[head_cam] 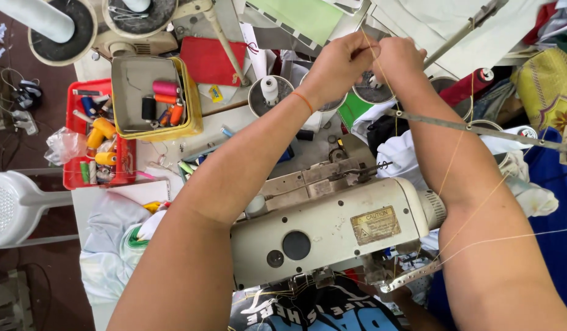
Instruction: The person threads a sewing machine by hand, pulling thread from spools and guiding it through the machine's tension discs and guides. They handle multiple spools of thread and manipulate the thread ends to prepare the machine for use.
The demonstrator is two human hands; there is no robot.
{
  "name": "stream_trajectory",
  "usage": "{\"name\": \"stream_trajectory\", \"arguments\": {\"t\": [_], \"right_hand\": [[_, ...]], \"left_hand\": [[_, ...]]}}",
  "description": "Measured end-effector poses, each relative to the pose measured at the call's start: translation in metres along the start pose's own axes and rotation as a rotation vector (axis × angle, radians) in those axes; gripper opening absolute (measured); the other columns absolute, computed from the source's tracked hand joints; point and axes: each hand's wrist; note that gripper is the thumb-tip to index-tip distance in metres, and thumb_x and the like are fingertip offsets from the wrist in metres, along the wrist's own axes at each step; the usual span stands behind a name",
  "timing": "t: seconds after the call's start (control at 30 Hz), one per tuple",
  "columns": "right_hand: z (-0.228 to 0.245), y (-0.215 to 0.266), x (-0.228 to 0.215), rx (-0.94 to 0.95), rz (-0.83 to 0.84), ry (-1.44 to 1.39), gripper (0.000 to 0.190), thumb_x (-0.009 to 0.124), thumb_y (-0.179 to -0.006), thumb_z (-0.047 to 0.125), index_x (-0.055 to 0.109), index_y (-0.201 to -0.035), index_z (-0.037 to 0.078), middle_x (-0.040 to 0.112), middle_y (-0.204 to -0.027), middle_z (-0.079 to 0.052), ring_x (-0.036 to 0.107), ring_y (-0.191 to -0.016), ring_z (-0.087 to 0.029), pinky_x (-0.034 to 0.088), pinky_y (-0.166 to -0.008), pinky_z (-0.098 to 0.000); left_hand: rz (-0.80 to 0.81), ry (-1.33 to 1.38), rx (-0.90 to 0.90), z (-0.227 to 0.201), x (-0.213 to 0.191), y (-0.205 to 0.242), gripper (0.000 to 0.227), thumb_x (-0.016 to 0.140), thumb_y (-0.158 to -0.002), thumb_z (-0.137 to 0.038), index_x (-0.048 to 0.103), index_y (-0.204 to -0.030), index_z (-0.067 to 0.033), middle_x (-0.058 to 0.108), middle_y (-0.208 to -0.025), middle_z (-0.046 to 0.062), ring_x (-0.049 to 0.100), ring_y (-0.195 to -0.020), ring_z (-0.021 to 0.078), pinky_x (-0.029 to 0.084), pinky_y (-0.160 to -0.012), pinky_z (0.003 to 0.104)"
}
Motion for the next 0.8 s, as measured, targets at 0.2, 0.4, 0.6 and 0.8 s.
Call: {"name": "stream_trajectory", "arguments": {"t": [0.2, 0.4, 0.6, 0.8], "right_hand": [[-0.05, -0.011, 0.01, -0.129, -0.304, -0.658, 0.018, 0.065, -0.1, 0.026, 0.074, -0.093, 0.013, 0.073, -0.087, -0.003, 0.064, -0.078, -0.018, 0.052, -0.069, -0.0399], [-0.059, 0.073, -0.034, -0.291, -0.439, -0.918, 0.013, 0.07, -0.112, 0.02, 0.073, -0.102, 0.014, 0.05, -0.074, 0.01, 0.038, -0.068, -0.004, 0.034, -0.059, -0.0262], [-0.057, 0.147, -0.06, -0.667, -0.228, -0.947, 0.016, 0.065, -0.114, 0.022, 0.071, -0.111, 0.008, 0.066, -0.093, -0.002, 0.057, -0.082, -0.007, 0.045, -0.076, -0.0224], [-0.025, 0.156, -0.053, -0.965, -0.114, -1.005, 0.023, 0.06, -0.109, 0.022, 0.069, -0.107, 0.001, 0.064, -0.126, -0.019, 0.064, -0.115, -0.024, 0.056, -0.089, -0.0319]], "left_hand": [[0.01, -0.014, -0.025, 0.001, -0.006, 0.003, 0.013, 0.055, -0.095, -0.018, 0.066, -0.087, -0.0176, 0.066, -0.076, -0.001, 0.06, -0.058, 0.0109, 0.051, -0.055, 0.024], [0.032, 0.018, -0.046, -0.001, -0.006, 0.003, 0.014, 0.054, -0.096, -0.017, 0.062, -0.084, -0.017, 0.067, -0.078, -0.001, 0.062, -0.059, 0.0115, 0.052, -0.056, 0.024], [0.22, 0.1, -0.366, -0.027, -0.007, 0.014, 0.016, 0.056, -0.097, -0.029, 0.064, -0.105, -0.0174, 0.075, -0.099, -0.001, 0.07, -0.068, 0.0091, 0.05, -0.053, 0.023], [0.452, -0.14, -0.44, -0.076, -0.019, 0.042, 0.034, 0.06, -0.088, -0.029, 0.067, -0.119, -0.0166, 0.076, -0.108, -0.003, 0.074, -0.089, 0.0152, 0.06, -0.077, 0.03]]}}
Point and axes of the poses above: each hand's wrist, its own y-axis away from the middle knuckle, its own x-axis out of the palm, z = x × y
